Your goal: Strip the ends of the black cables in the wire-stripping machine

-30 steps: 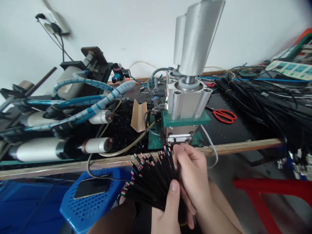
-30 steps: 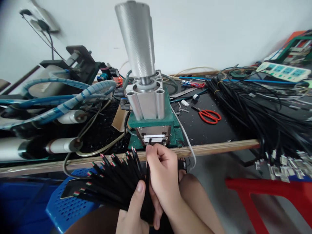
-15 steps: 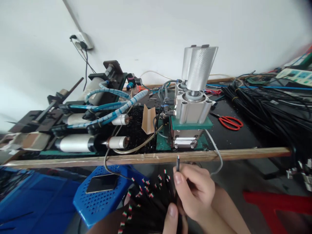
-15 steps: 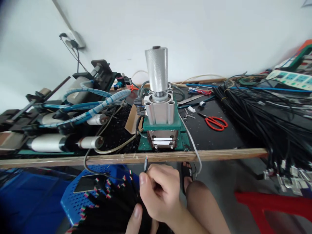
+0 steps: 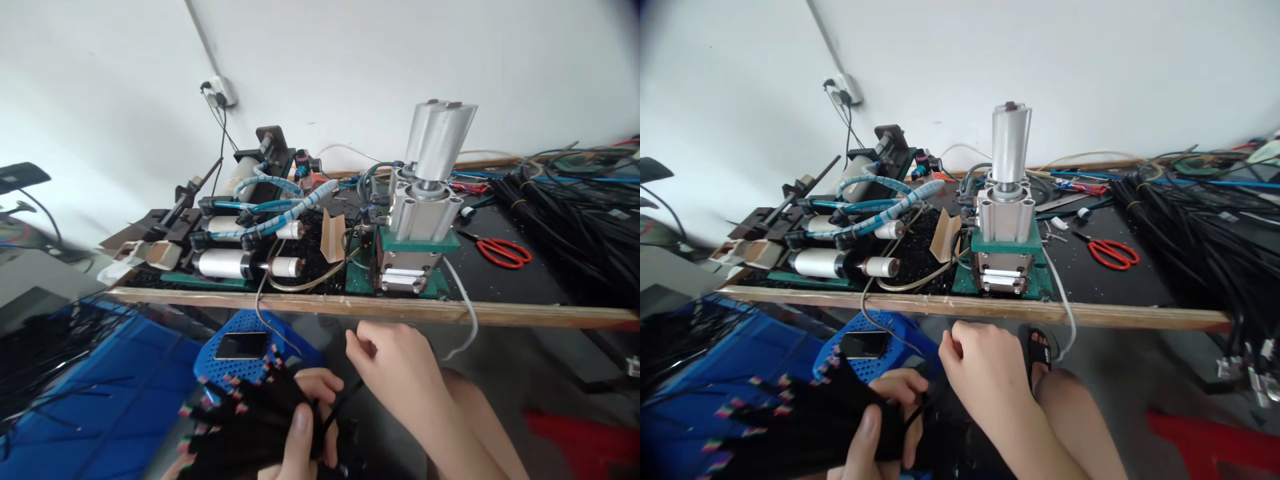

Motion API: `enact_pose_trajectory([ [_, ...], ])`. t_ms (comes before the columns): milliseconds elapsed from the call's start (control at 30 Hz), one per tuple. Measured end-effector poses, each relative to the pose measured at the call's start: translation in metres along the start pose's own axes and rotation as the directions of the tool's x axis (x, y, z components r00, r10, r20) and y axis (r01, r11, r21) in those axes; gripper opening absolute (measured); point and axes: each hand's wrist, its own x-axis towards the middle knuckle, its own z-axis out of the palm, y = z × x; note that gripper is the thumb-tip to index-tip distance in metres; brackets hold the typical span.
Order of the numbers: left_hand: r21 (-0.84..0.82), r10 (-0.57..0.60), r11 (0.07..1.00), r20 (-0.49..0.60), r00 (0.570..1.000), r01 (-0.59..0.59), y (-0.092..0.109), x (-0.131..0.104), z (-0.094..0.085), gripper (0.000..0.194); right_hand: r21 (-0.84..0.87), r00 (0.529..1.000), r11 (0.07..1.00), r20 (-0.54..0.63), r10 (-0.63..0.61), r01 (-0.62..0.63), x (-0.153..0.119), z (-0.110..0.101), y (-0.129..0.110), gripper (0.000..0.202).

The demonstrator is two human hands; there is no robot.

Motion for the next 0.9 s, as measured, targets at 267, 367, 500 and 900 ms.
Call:
enact_pose_trajectory([
  [267, -0.011, -0.034, 0.999, 0.008, 0.999, 0.034, -0.006, 0.016, 0.001, 0.048, -0.035, 0.962, 0.990, -0.237, -0.138, 0.133, -0.027, -0.052, -0.015, 0.030],
  [367, -0.007, -0.025, 1.000, 0.008, 1.000, 0.025, -0.003, 0.016, -0.001, 0.047, 0.058, 0.956, 0.962, -0.143, -0.257, 0.267, -0.036, -0.064, -0.019, 0.017],
  [500, -0.063, 0.045, 0.997, 0.094, 0.995, -0.039, -0.005, 0.013, -0.006, 0.042, 0.066, 0.916, 0.914, -0.006, -0.400, 0.400, -0.034, -0.058, -0.029, 0.027],
  [900, -0.073, 0.158, 0.987, 0.272, 0.949, -0.143, 0.006, 0.000, -0.019, 0.035, 0.189, 0.889, 0.872, -0.018, -0.457, 0.452, -0.041, -0.038, -0.022, 0.038],
])
